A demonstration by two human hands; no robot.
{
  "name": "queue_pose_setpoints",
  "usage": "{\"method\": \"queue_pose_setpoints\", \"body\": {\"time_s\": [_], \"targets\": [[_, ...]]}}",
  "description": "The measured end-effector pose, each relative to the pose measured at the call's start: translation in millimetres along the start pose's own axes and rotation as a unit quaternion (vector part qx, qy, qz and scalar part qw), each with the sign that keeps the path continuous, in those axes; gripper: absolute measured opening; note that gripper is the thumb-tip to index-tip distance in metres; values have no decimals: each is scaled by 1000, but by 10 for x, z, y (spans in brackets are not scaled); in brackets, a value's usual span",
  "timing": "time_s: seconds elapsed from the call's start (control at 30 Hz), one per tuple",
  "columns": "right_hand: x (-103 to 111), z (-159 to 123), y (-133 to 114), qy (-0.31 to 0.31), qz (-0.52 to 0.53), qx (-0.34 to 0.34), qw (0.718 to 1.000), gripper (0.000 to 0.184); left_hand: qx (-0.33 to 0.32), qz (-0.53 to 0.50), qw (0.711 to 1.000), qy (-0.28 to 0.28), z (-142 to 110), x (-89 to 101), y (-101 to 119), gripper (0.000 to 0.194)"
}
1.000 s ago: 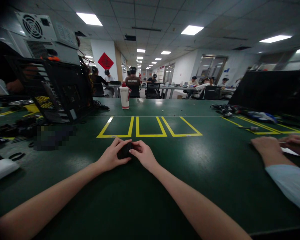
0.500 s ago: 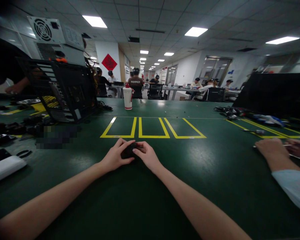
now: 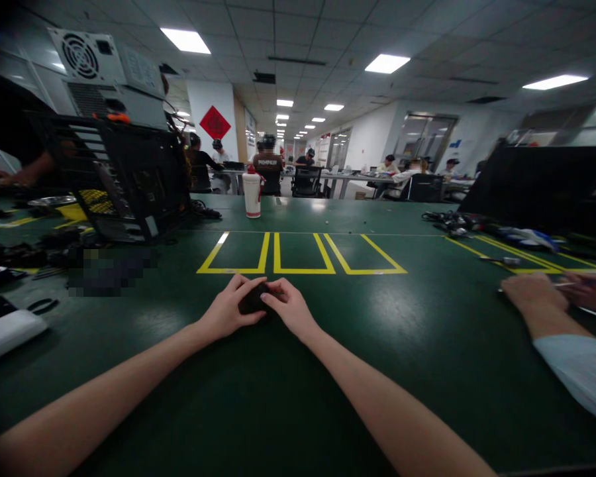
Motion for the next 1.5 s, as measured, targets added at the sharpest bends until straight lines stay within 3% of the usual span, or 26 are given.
{"method": "queue_pose_setpoints", "body": {"time_s": [0.2,0.4,0.53,0.67,0.9,1.1,1.27,1.5], "targets": [[25,4,2,-15,-7,-48,999,31,5,-8,1000,-5,-5,0,-13,62],[13,-20,-14,-39,17,-13,999,32,0,-13,1000,-4,-9,14,-1,60],[1,-31,-35,-20,16,-22,999,24,5,-17,1000,-7,-6,12,-3,61],[16,-23,-19,4,0,-40,999,30,7,-14,1000,-9,-1,10,-5,60],[4,-25,-10,-31,35,-15,999,33,4,-2,1000,1,-4,-1,-5,59],[-12,-17,-12,-10,27,-16,999,23,4,-5,1000,-3,-4,-7,-15,61],[10,-7,14,-14,13,-50,999,34,6,-9,1000,-4,1,-9,-20,61],[-11,-35,-37,-24,19,-18,999,27,10,-11,1000,-3,-4,-1,-1,60]]}}
Point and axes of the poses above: each hand's wrist, its own z-axis towards the middle knuckle, its own x-axis out of the back of the hand, y = z × x, the point moved 1 cm from there along z, towards the middle knuckle, and after that the axes turned 2 degrees about z, right-handed, at the moved point
